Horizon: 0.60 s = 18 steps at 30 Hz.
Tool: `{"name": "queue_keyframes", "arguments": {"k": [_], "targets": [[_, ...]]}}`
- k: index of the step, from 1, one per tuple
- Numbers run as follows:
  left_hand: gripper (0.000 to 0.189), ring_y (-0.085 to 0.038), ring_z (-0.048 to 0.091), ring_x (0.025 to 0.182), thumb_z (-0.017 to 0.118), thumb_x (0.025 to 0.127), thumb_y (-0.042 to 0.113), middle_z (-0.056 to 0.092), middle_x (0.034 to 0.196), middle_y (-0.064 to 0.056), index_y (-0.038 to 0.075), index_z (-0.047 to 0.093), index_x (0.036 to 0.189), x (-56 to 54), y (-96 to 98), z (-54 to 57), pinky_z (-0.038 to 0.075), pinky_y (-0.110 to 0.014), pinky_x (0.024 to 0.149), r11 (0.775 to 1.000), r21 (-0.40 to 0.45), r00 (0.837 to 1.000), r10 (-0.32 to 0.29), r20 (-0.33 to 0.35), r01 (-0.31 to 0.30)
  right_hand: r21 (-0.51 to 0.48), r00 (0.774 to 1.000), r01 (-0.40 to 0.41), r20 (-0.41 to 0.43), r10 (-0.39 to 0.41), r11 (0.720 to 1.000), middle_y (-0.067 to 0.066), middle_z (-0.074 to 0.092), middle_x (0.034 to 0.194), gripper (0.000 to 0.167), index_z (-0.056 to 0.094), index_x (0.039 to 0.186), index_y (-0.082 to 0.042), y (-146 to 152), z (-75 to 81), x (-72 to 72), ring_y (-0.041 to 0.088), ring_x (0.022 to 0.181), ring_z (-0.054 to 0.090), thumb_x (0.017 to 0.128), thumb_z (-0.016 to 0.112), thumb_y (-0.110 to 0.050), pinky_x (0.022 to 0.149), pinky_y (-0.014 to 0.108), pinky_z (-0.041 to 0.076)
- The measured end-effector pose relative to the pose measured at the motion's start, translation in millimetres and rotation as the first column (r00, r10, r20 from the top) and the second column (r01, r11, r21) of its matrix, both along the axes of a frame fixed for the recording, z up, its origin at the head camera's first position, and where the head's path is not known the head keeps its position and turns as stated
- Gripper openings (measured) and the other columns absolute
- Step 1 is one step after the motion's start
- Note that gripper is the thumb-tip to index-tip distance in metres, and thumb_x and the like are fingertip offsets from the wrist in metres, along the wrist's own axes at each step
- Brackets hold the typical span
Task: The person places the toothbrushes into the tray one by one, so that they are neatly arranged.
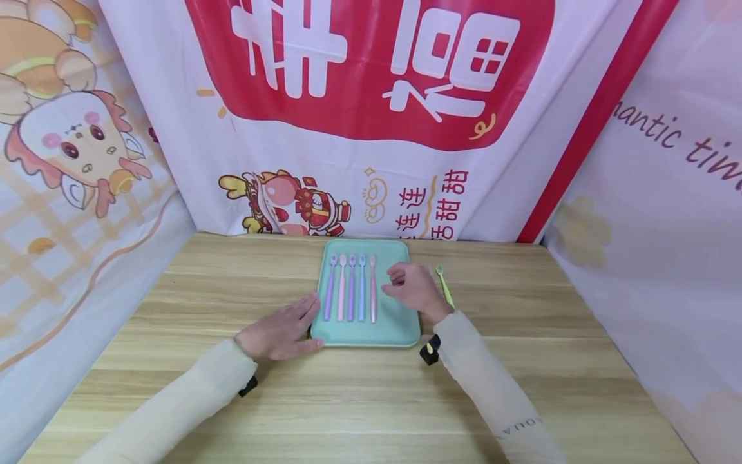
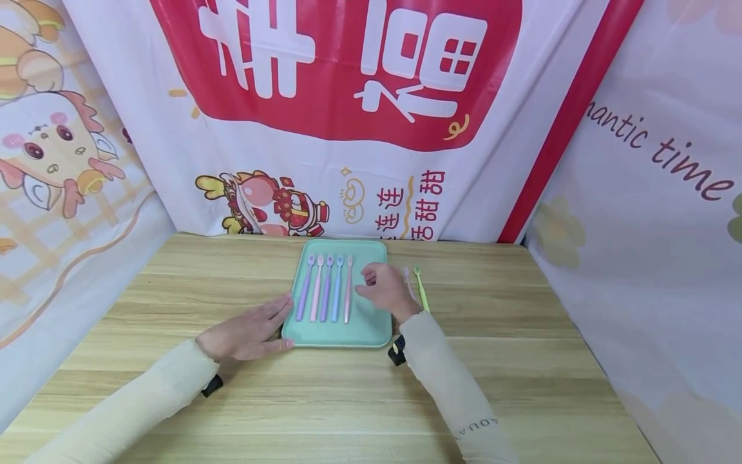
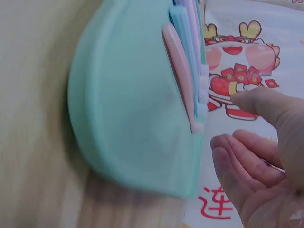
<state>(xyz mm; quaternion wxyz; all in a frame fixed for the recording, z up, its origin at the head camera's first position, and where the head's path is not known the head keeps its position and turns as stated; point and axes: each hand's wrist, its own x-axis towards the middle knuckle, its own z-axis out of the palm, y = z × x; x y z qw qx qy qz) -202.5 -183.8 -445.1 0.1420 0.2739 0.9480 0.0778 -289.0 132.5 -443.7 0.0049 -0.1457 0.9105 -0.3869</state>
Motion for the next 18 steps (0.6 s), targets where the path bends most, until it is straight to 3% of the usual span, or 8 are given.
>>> {"name": "queue_keyframes", "arguments": {"k": [7,13,18], "targets": [[0.09,-0.042,0.02,0.164,0.052,0.107,0.056,0.015,0.176,-0.024,-0.006,0.02,0.165,1.2,1.5,1.4,0.024,-0.057,0.133,1.0,-0.004,1.0,0.01,0.011,-0.01,-0.02,0.997,-0.07,0.042,0.071,0.997,0.021,0.071,0.133,0.048,0.066,0.136,0.001,34.5,16.7,-0.2,0.031,0.121,0.07,0.094,0.08,-0.018,0.107,0.043,0.058],[0.09,-0.043,0.02,0.163,0.053,0.108,0.055,0.015,0.176,-0.026,-0.007,0.02,0.165,1.9,1.6,1.8,0.024,-0.06,0.132,1.0,0.008,1.0,0.011,0.017,-0.011,0.059,0.996,-0.093,0.003,0.093,0.994,0.023,0.071,0.132,0.049,0.065,0.137,0.002,66.3,22.2,-1.6,0.033,0.12,0.071,0.094,0.079,-0.018,0.107,0.047,0.058],[0.09,-0.043,0.02,0.163,0.052,0.108,0.055,0.014,0.176,-0.025,-0.007,0.02,0.165,1.3,1.0,2.5,0.024,-0.059,0.132,1.0,0.01,1.0,0.014,0.016,-0.015,0.137,0.996,-0.082,-0.003,0.084,0.987,0.021,0.072,0.13,0.047,0.066,0.136,0.003,92.0,18.2,-2.8,0.034,0.118,0.071,0.095,0.078,-0.015,0.105,0.049,0.059]]}}
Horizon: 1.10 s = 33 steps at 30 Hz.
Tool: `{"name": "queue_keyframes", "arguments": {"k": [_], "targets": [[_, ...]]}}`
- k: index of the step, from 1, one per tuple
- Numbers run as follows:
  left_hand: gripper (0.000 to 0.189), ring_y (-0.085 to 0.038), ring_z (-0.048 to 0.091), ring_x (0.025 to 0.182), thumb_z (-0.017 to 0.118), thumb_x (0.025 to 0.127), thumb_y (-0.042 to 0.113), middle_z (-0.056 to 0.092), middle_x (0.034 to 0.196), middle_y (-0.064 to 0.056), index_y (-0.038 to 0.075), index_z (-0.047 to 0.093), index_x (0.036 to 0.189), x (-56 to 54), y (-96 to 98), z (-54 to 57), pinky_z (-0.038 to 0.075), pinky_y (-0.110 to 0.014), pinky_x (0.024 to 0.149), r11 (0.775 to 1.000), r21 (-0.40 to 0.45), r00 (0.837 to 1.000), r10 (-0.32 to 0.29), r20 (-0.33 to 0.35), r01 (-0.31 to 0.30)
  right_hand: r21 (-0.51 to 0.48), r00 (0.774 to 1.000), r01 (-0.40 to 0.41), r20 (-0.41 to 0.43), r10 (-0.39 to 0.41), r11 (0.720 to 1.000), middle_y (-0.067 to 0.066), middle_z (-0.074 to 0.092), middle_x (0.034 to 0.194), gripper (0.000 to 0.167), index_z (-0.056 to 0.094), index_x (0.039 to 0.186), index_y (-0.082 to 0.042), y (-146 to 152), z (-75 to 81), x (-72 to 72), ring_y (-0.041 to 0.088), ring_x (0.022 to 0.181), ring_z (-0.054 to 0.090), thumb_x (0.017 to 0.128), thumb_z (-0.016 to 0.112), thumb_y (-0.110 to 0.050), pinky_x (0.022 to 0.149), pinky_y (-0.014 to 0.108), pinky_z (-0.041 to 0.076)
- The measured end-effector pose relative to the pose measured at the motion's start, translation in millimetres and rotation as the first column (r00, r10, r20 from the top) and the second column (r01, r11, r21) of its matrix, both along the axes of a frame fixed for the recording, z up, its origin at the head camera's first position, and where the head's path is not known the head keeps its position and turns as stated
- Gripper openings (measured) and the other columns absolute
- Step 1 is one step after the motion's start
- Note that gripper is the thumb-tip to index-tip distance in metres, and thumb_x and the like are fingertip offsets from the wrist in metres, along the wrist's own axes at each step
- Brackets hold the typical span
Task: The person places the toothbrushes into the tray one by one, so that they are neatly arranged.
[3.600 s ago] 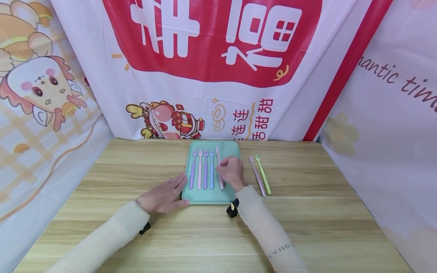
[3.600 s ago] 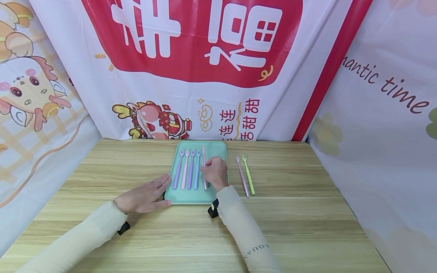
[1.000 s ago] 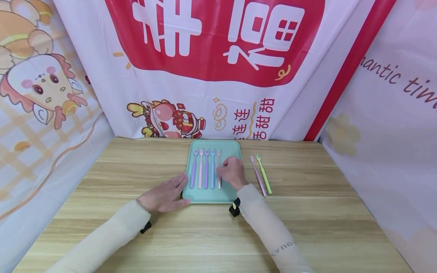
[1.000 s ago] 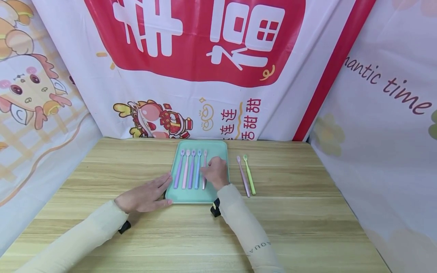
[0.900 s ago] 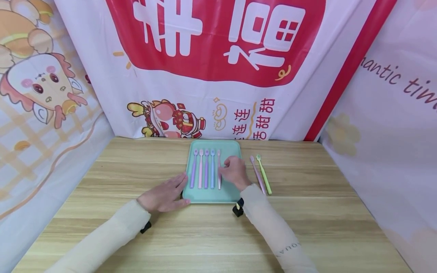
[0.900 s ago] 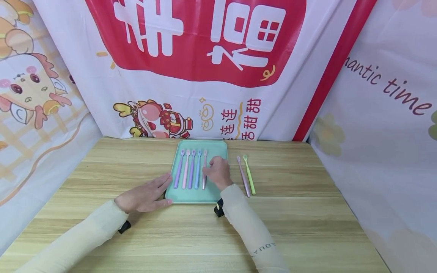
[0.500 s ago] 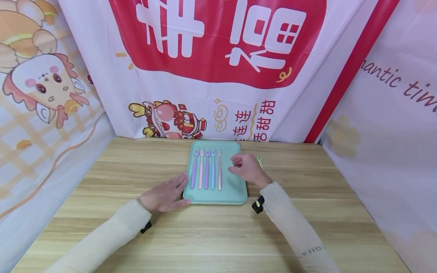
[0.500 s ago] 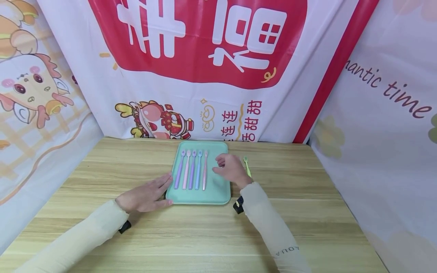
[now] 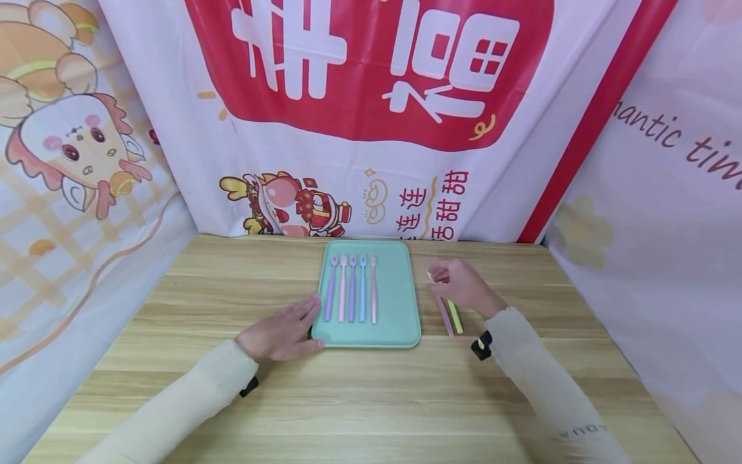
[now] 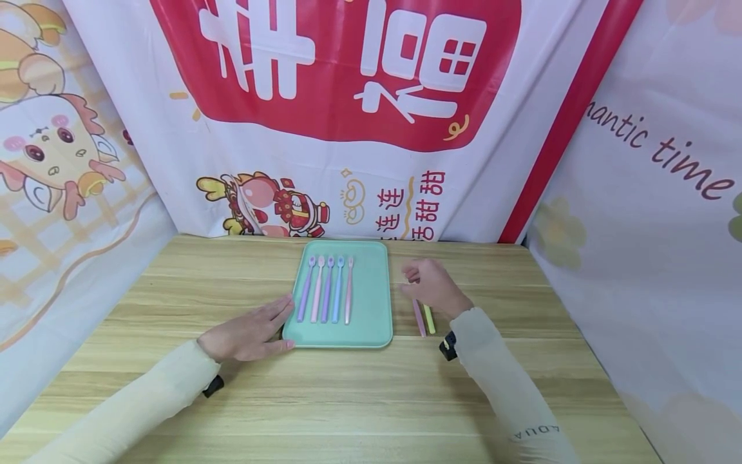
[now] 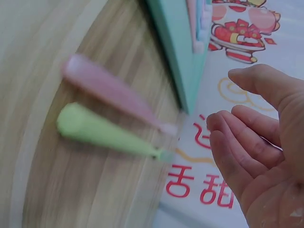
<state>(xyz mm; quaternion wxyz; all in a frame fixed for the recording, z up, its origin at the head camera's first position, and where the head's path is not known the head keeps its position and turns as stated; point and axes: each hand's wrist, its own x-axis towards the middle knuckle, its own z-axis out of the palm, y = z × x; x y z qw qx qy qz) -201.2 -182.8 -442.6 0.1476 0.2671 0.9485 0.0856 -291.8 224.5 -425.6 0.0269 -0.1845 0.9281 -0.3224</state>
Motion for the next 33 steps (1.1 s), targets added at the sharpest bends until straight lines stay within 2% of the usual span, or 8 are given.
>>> {"name": "queue_keyframes", "arguments": {"k": [6,10,17,27,33], "targets": [[0.09,-0.043,0.02,0.163,0.053,0.108,0.054,0.015,0.176,-0.026,-0.008,0.021,0.164,0.5,-0.5,0.8,0.024,-0.059,0.132,1.0,0.011,1.0,-0.002,0.0,0.002,0.076,0.999,0.033,0.017,-0.034,0.997,0.023,0.073,0.127,0.043,0.068,0.131,0.005,19.0,-5.0,4.6,0.036,0.118,0.071,0.094,0.08,-0.013,0.105,0.051,0.059],[0.09,-0.043,0.02,0.163,0.053,0.108,0.054,0.015,0.176,-0.026,-0.007,0.021,0.165,0.3,-0.9,1.1,0.024,-0.059,0.132,1.0,0.008,1.0,-0.004,-0.001,0.004,0.073,0.999,0.027,0.024,-0.029,0.997,0.025,0.073,0.124,0.042,0.067,0.13,0.008,27.6,-9.8,9.0,0.039,0.116,0.072,0.093,0.079,-0.009,0.103,0.052,0.06],[0.09,-0.042,0.02,0.164,0.052,0.107,0.056,0.015,0.176,-0.024,-0.006,0.021,0.165,0.1,-0.8,0.0,0.024,-0.058,0.133,1.0,0.0,1.0,0.003,0.005,-0.003,0.086,0.996,0.068,0.053,-0.072,0.994,0.019,0.075,0.122,0.045,0.068,0.131,0.002,35.6,-18.1,10.5,0.035,0.116,0.072,0.092,0.082,-0.013,0.102,0.049,0.061],[0.092,-0.042,0.02,0.164,0.052,0.107,0.057,0.015,0.176,-0.025,-0.007,0.02,0.165,0.5,-1.0,-0.7,0.025,-0.057,0.133,1.0,-0.003,1.0,0.001,-0.007,-0.001,0.09,0.998,0.064,0.017,-0.065,0.994,0.016,0.078,0.115,0.032,0.074,0.119,0.0,38.8,-38.8,9.9,0.03,0.108,0.075,0.091,0.083,-0.013,0.097,0.046,0.063],[0.091,-0.042,0.02,0.163,0.052,0.107,0.056,0.015,0.176,-0.025,-0.007,0.021,0.165,1.1,-0.6,0.1,0.025,-0.058,0.132,1.0,0.001,1.0,0.001,-0.006,-0.001,0.074,0.997,0.08,0.011,-0.081,0.994,0.017,0.078,0.112,0.032,0.075,0.117,0.002,38.8,-42.4,6.9,0.03,0.106,0.075,0.091,0.083,-0.013,0.096,0.046,0.063]]}}
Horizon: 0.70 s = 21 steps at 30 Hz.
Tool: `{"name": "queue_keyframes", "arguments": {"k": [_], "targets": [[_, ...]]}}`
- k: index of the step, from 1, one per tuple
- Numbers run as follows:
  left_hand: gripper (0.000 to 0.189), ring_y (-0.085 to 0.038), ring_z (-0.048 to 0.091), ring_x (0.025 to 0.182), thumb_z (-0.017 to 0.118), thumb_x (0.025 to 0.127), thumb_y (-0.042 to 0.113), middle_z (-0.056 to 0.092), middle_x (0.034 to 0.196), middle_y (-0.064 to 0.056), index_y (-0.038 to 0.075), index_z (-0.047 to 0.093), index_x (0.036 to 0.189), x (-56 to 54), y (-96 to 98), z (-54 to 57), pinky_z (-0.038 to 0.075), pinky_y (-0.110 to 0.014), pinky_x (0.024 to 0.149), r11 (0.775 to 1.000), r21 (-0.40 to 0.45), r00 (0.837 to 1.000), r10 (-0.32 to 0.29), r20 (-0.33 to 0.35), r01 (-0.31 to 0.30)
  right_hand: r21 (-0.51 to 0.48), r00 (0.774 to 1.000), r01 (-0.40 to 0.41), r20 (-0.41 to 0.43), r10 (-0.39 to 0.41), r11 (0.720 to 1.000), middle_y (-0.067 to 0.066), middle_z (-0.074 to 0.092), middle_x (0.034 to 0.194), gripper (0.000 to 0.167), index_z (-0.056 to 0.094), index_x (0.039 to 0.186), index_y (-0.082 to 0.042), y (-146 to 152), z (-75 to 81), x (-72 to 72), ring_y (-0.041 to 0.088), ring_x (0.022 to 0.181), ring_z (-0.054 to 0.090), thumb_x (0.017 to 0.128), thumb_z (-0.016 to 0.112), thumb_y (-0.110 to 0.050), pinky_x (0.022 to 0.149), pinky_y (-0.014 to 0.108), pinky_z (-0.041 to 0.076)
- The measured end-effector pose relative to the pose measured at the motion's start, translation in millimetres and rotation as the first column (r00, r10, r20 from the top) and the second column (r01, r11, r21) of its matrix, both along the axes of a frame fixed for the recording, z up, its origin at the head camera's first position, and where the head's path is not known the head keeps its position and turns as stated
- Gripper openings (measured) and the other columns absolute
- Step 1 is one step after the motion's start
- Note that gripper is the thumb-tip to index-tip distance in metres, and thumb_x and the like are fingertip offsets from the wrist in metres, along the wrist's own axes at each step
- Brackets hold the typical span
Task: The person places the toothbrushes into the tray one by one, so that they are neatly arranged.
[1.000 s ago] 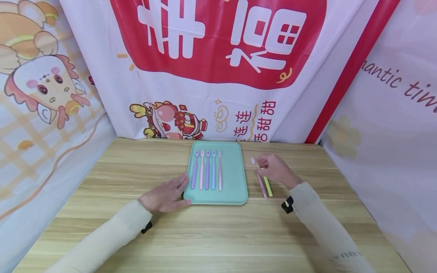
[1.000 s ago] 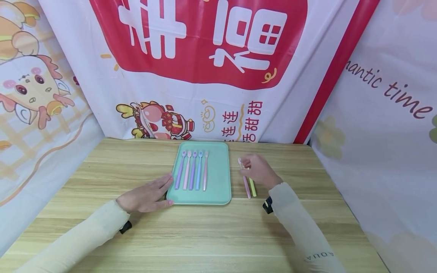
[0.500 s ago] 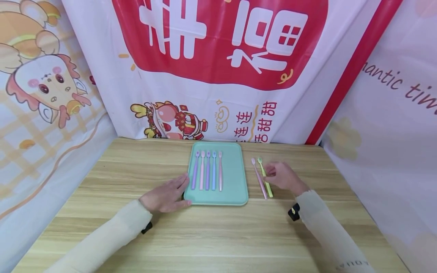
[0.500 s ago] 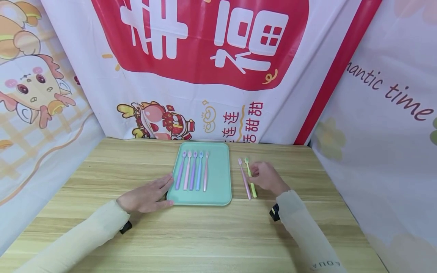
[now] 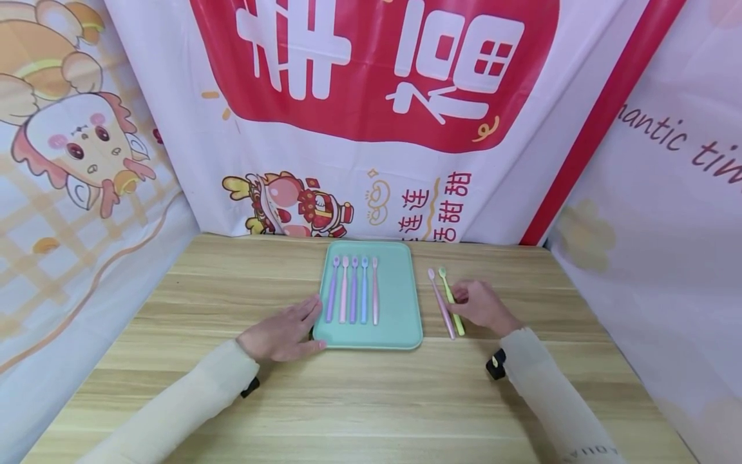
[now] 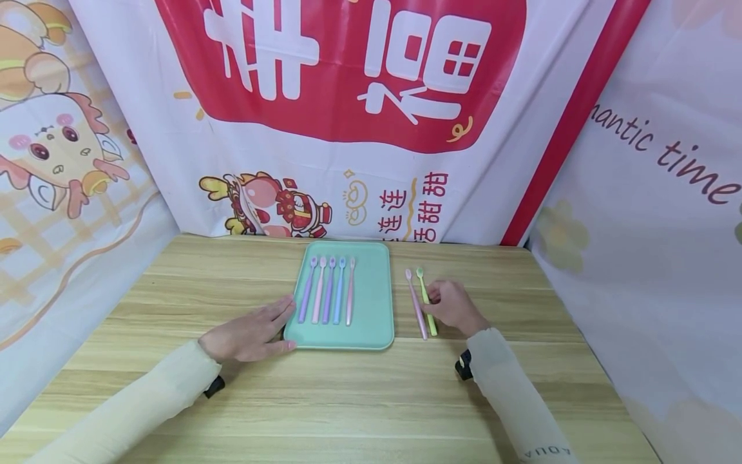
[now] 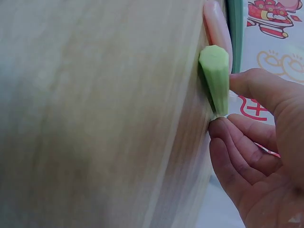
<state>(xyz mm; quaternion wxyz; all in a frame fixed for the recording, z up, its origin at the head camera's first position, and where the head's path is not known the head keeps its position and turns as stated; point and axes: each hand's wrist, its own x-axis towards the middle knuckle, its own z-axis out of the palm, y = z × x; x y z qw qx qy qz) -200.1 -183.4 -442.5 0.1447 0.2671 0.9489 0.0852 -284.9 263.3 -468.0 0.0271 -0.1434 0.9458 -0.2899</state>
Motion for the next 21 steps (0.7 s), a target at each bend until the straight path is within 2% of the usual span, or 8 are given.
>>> {"name": "queue_keyframes", "arguments": {"k": [6,10,14,21], "targets": [[0.09,-0.043,0.02,0.163,0.052,0.107,0.055,0.015,0.176,-0.026,-0.007,0.021,0.165,1.0,1.1,0.5,0.025,-0.059,0.132,1.0,0.003,1.0,-0.002,-0.001,0.002,0.001,0.997,0.07,0.037,-0.07,0.998,0.014,0.078,0.111,0.033,0.075,0.119,0.002,-1.9,-0.8,-3.6,0.025,0.102,0.073,0.092,0.082,-0.015,0.091,0.041,0.064],[0.09,-0.043,0.02,0.163,0.052,0.107,0.056,0.015,0.176,-0.026,-0.007,0.021,0.165,0.9,0.7,0.6,0.025,-0.059,0.132,1.0,-0.001,1.0,-0.001,-0.002,0.001,-0.004,0.989,0.138,0.053,-0.138,0.99,0.013,0.077,0.106,0.028,0.077,0.114,0.001,-4.3,-1.3,-5.1,0.022,0.094,0.07,0.091,0.08,-0.013,0.079,0.033,0.062],[0.091,-0.043,0.02,0.163,0.052,0.107,0.056,0.014,0.176,-0.025,-0.007,0.021,0.165,1.2,0.8,0.9,0.025,-0.058,0.132,1.0,-0.006,1.0,-0.001,-0.003,0.001,-0.02,0.977,0.204,0.063,-0.203,0.979,0.011,0.076,0.099,0.024,0.079,0.112,-0.001,-6.4,-2.3,-5.5,0.02,0.087,0.066,0.089,0.079,-0.01,0.071,0.027,0.056],[0.091,-0.042,0.02,0.164,0.052,0.107,0.057,0.014,0.176,-0.025,-0.007,0.021,0.165,1.4,1.3,0.7,0.025,-0.057,0.132,1.0,-0.006,1.0,0.002,-0.001,-0.002,-0.072,0.974,0.226,0.006,-0.226,0.971,0.01,0.077,0.094,0.022,0.079,0.104,-0.001,-4.6,-3.1,-7.1,0.018,0.083,0.067,0.086,0.081,-0.013,0.069,0.024,0.054]]}}
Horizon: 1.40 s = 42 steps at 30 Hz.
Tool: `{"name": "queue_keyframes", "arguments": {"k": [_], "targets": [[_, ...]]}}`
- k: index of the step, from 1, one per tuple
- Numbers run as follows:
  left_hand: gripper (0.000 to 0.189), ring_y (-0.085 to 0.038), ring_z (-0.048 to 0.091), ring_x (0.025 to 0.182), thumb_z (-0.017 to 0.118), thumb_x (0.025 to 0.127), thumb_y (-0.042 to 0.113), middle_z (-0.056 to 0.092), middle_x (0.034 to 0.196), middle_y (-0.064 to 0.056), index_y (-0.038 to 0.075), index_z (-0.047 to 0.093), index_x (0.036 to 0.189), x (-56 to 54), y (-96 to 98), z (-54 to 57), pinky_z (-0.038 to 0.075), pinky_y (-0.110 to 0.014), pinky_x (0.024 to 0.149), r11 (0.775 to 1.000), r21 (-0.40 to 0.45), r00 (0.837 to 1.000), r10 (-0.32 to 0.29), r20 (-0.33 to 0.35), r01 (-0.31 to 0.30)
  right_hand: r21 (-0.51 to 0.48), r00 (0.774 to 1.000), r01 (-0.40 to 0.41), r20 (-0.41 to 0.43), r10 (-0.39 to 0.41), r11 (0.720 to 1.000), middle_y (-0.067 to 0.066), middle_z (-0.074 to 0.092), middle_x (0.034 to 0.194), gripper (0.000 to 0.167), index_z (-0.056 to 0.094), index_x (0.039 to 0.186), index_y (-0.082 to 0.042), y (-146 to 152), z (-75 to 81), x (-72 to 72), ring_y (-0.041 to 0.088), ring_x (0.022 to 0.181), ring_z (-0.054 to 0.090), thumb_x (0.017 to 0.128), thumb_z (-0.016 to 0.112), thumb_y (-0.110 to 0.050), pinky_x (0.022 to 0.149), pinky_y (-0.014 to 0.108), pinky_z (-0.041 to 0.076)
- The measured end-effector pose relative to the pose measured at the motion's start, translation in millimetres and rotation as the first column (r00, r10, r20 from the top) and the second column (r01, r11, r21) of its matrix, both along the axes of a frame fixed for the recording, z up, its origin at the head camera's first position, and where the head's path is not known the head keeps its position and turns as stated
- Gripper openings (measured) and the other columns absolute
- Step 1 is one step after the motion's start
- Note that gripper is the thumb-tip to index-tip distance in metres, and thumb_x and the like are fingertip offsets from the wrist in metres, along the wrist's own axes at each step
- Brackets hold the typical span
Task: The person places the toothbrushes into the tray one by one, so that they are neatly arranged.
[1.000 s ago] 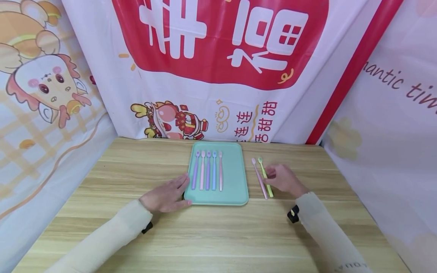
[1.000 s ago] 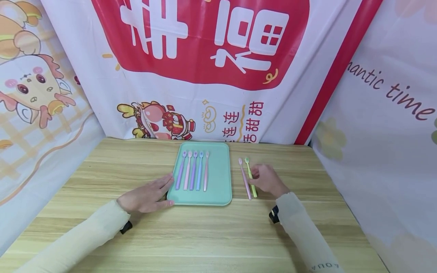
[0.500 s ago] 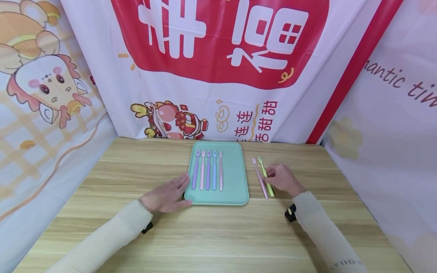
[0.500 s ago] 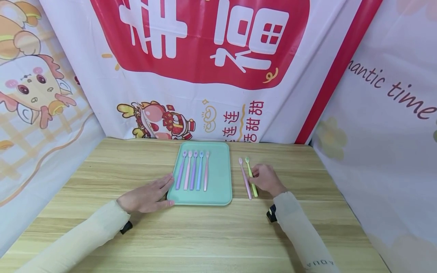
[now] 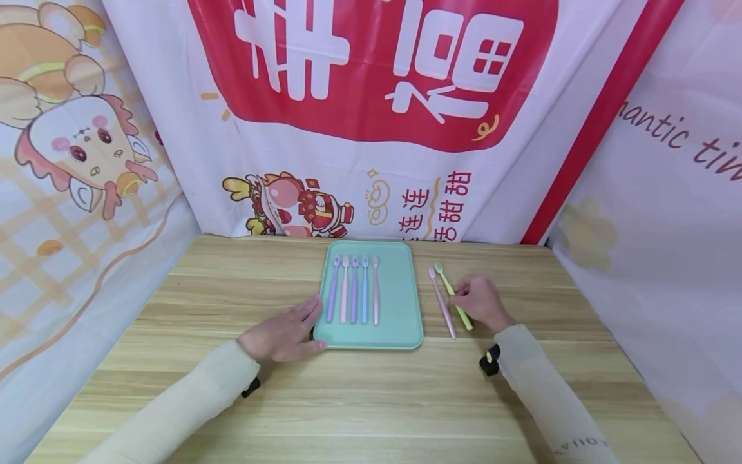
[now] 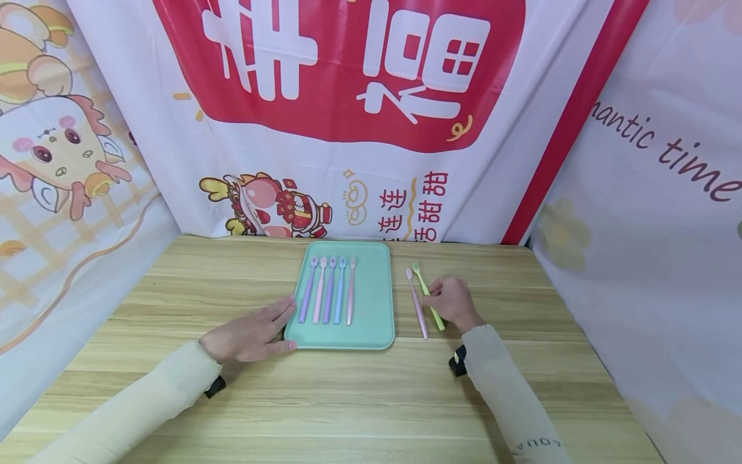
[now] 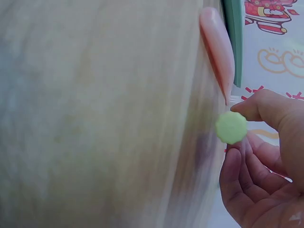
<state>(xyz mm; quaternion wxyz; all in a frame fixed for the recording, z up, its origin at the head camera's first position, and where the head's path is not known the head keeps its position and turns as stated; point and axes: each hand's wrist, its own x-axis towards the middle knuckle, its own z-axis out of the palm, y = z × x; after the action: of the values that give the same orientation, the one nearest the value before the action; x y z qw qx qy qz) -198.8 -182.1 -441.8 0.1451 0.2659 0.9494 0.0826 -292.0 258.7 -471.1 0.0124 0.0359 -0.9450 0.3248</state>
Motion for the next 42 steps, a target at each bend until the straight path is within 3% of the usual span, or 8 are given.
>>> {"name": "queue_keyframes", "arguments": {"k": [10,24,42], "targets": [[0.092,-0.042,0.019,0.164,0.052,0.107,0.058,0.014,0.176,-0.024,-0.006,0.021,0.165,-0.9,0.7,1.7,0.025,-0.057,0.132,1.0,-0.007,1.0,0.001,0.004,-0.001,-0.028,0.997,-0.025,-0.073,0.023,0.999,0.012,0.078,0.098,0.017,0.076,0.103,-0.003,4.8,9.3,-0.4,0.021,0.086,0.071,0.088,0.079,-0.012,0.072,0.027,0.061],[0.092,-0.041,0.02,0.164,0.052,0.106,0.058,0.015,0.176,-0.023,-0.005,0.021,0.165,0.1,1.9,3.1,0.026,-0.056,0.132,1.0,-0.028,1.0,0.005,0.004,-0.004,-0.029,0.979,-0.103,-0.182,0.096,0.994,0.011,0.079,0.093,0.014,0.078,0.1,-0.001,-4.6,28.8,6.1,0.02,0.084,0.072,0.088,0.079,-0.007,0.072,0.026,0.063],[0.093,-0.04,0.019,0.164,0.052,0.106,0.06,0.014,0.177,-0.022,-0.004,0.02,0.166,-1.4,2.0,0.6,0.026,-0.056,0.133,0.999,-0.044,1.0,0.005,0.002,-0.005,-0.062,0.975,-0.137,-0.184,0.124,0.989,0.011,0.08,0.097,0.018,0.078,0.103,-0.001,-33.9,34.2,7.0,0.021,0.088,0.075,0.086,0.08,-0.009,0.077,0.028,0.065]]}}
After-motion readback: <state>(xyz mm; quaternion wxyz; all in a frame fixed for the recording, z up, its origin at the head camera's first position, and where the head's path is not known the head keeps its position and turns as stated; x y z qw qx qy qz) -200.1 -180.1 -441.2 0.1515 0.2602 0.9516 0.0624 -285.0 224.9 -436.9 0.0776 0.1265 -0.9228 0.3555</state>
